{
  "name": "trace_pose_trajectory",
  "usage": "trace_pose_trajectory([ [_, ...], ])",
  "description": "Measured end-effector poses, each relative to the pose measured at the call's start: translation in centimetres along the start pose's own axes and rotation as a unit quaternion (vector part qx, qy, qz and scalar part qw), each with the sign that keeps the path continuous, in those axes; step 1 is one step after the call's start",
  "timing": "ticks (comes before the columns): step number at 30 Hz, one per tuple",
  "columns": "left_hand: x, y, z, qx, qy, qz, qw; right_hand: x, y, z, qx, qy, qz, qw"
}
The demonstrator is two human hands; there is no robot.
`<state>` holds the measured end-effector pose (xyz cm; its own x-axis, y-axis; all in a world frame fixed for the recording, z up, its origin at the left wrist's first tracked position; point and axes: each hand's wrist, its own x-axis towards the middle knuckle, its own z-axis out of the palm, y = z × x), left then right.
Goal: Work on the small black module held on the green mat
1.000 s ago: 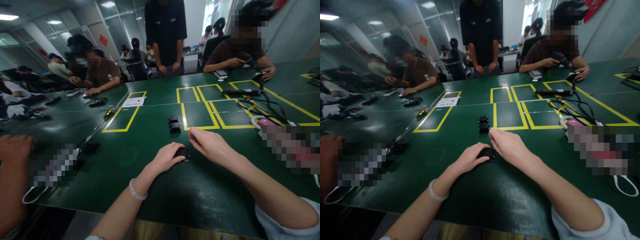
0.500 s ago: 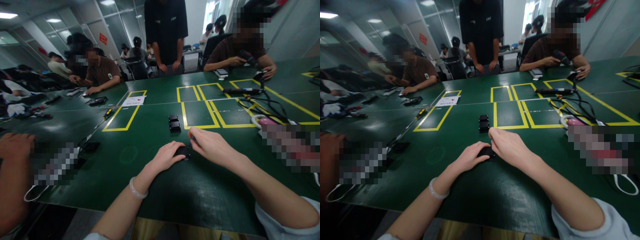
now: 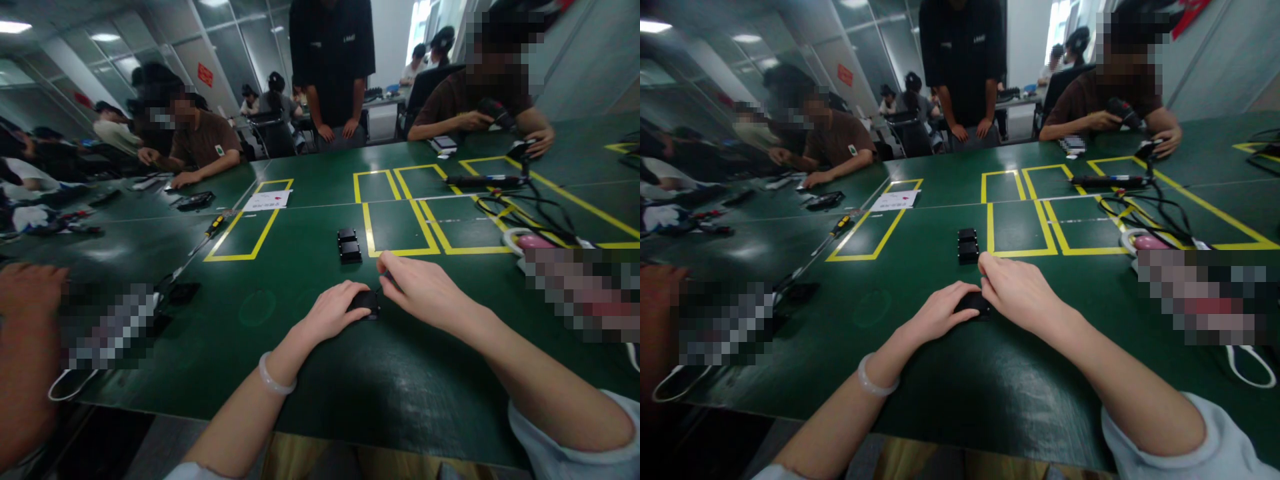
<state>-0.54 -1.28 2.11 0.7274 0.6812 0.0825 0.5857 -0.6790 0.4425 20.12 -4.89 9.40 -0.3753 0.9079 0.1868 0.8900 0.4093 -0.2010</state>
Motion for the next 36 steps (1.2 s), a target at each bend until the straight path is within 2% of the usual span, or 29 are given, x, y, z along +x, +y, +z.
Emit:
trace_pose_trajectory([
  [4, 0.04, -0.05, 0.08, 0.001, 0.001, 0.0, 1.0, 0.33, 0.01, 0.39, -0.045, -0.012, 0.017, 0.999],
  [14, -0.03, 0.08, -0.07, -0.003, 0.0, -0.001, 1.0, -0.09, 0.28, 0.07, 0.004, 0.005, -0.011, 1.0],
  [21, 0.04, 0.03, -0.09, -0.002, -0.004, -0.003, 1.0, 0.36, 0.17, 0.5, -0.071, -0.006, 0.017, 0.997],
  [29, 0.02, -0.01, 0.05, 0.0, 0.001, -0.002, 1.0, 0.02, -0.03, -0.07, -0.002, -0.006, 0.0, 1.0],
  [36, 0.07, 0.08, -0.05, 0.001, -0.003, -0.006, 1.0, 0.36, 0.12, 0.61, -0.058, -0.014, 0.02, 0.998],
])
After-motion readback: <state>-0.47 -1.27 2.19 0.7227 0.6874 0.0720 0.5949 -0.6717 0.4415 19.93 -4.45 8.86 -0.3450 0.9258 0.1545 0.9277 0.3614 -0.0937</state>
